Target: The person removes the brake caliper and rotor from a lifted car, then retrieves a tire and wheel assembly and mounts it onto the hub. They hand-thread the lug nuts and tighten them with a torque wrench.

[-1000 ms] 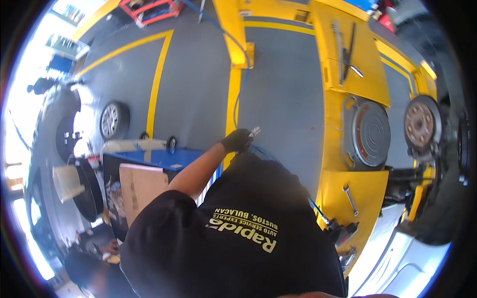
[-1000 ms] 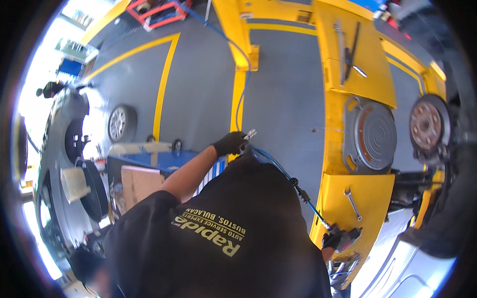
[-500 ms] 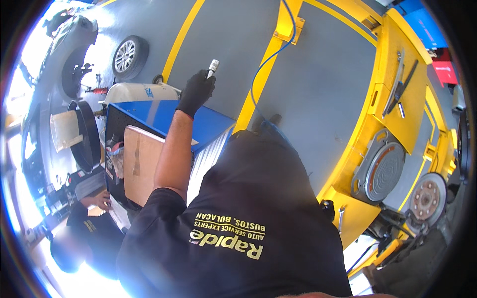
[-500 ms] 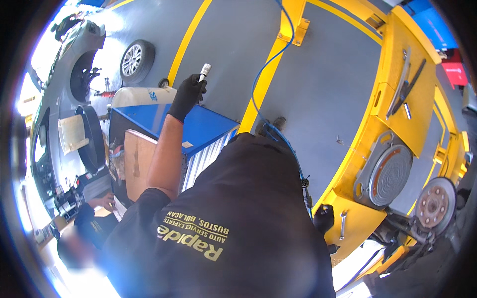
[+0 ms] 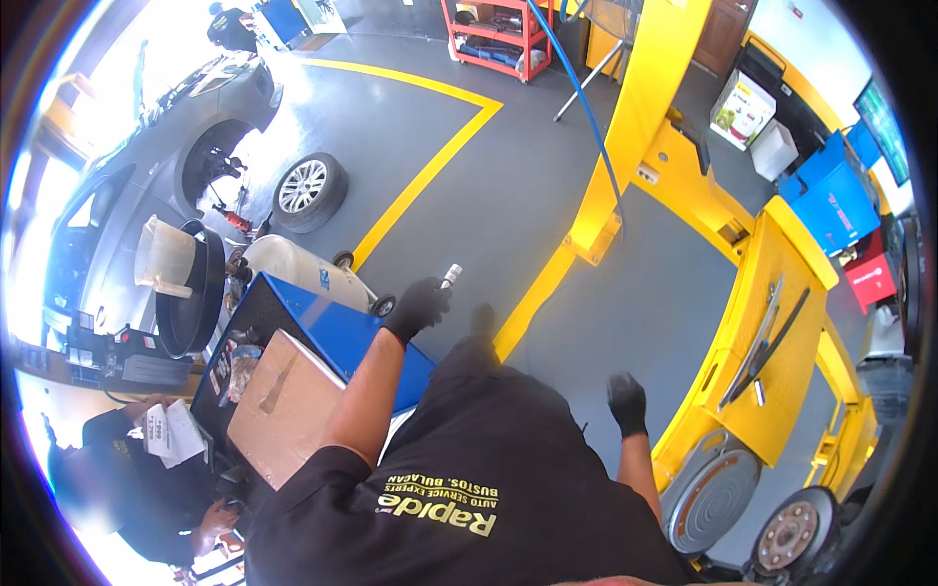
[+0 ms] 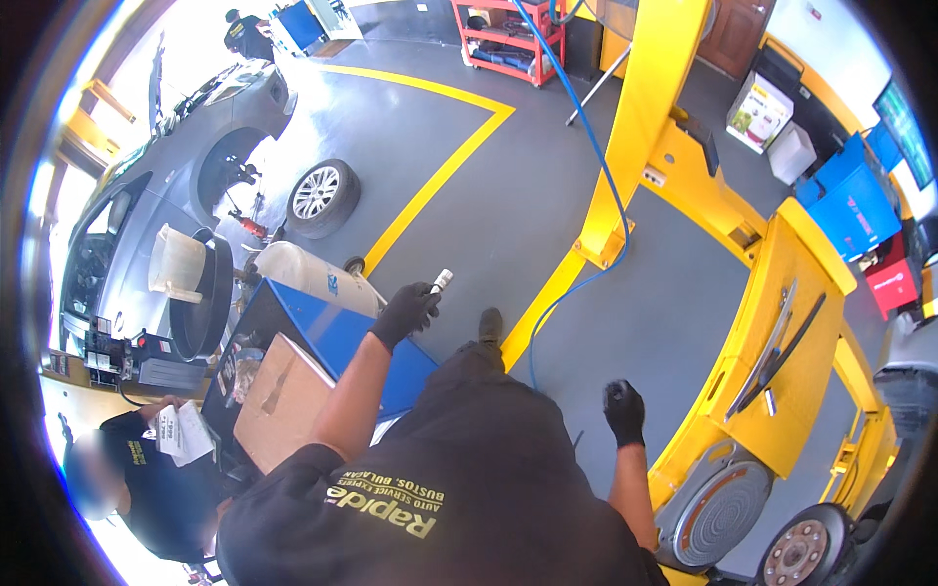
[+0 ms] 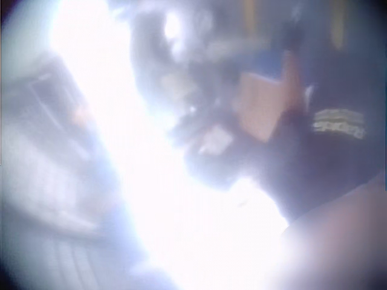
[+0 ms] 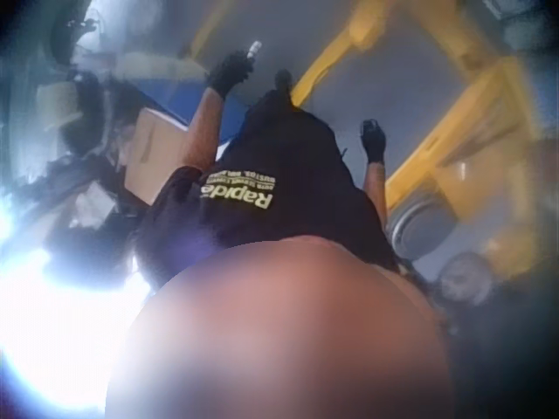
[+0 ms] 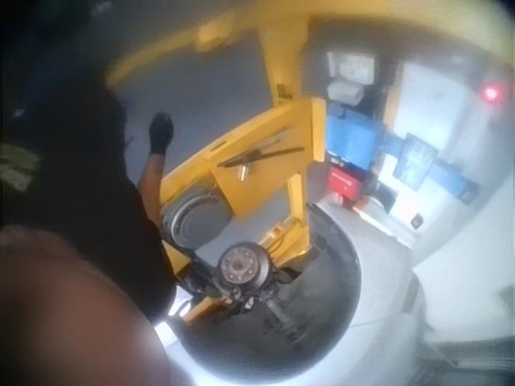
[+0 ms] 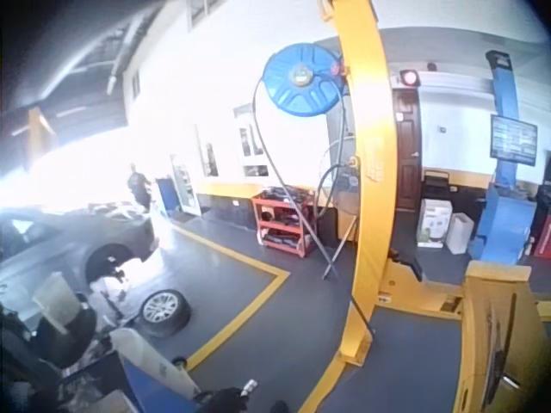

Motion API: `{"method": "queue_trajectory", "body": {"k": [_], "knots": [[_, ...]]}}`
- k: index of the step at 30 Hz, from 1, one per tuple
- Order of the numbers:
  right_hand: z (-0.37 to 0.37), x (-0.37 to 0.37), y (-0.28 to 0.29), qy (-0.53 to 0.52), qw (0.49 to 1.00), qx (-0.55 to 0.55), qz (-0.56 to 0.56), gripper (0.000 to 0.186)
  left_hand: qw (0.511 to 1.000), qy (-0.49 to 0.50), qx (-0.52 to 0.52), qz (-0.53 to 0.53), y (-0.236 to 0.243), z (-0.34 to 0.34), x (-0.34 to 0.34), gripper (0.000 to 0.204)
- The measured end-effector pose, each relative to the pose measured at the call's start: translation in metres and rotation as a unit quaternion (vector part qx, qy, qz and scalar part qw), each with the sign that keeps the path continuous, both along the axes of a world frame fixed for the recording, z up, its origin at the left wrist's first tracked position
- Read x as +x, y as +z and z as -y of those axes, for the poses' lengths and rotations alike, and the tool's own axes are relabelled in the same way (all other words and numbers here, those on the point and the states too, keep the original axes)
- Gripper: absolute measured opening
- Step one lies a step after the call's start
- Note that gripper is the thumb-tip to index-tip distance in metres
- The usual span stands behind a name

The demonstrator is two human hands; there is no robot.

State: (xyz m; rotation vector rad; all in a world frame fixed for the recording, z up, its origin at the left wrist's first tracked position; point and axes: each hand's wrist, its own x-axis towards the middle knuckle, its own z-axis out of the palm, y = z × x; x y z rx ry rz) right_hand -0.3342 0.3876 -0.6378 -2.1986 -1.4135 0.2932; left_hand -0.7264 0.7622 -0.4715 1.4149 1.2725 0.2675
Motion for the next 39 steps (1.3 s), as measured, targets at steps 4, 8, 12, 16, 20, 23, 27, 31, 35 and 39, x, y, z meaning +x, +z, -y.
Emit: {"method": "queue_trajectory", "body": {"k": [4, 8, 12, 16, 20, 23, 27, 31, 35, 39], "knots": [[-0.196, -0.013, 0.042, 0.162, 0.985, 0.062, -0.004, 0.025, 0.999, 0.007, 0.031, 0.026, -0.072, -0.087, -0.024, 0.026], [-0.372, -0.048, 0.124, 0.199, 0.965, 0.169, -0.027, 0.043, 0.999, -0.011, 0.021, -0.035, -0.164, -0.198, -0.036, 0.030], [-0.512, -0.018, 0.142, 0.090, 0.960, 0.158, -0.213, 0.054, 0.994, -0.079, 0.008, -0.073, -0.217, -0.333, -0.036, 0.038], [-0.596, 0.050, 0.126, -0.058, 0.981, 0.136, -0.127, 0.047, 0.965, -0.094, 0.006, -0.245, -0.312, -0.432, -0.100, 0.035], [-0.600, 0.099, 0.115, -0.114, 0.988, -0.018, 0.105, 0.070, 0.742, -0.527, 0.078, -0.407, -0.316, -0.484, -0.167, 0.027], [-0.654, 0.080, 0.105, -0.264, 0.960, -0.056, -0.078, 0.076, 0.733, -0.559, 0.001, -0.388, -0.300, -0.523, -0.214, 0.032], [-0.739, 0.058, 0.025, -0.414, 0.800, 0.003, -0.434, 0.058, 0.703, -0.578, -0.008, -0.415, -0.292, -0.584, -0.231, 0.031], [-0.766, 0.080, -0.036, -0.517, 0.726, 0.150, -0.427, 0.050, 0.720, -0.575, 0.017, -0.388, -0.304, -0.669, -0.203, 0.031], [-0.735, 0.108, -0.040, -0.608, 0.664, 0.231, -0.368, 0.063, 0.735, -0.546, 0.116, -0.386, -0.333, -0.778, -0.144, 0.033], [-0.680, 0.123, -0.027, -0.715, 0.568, 0.160, -0.375, 0.088, 0.976, -0.148, -0.077, -0.140, -0.295, -0.868, -0.030, 0.031]]}}
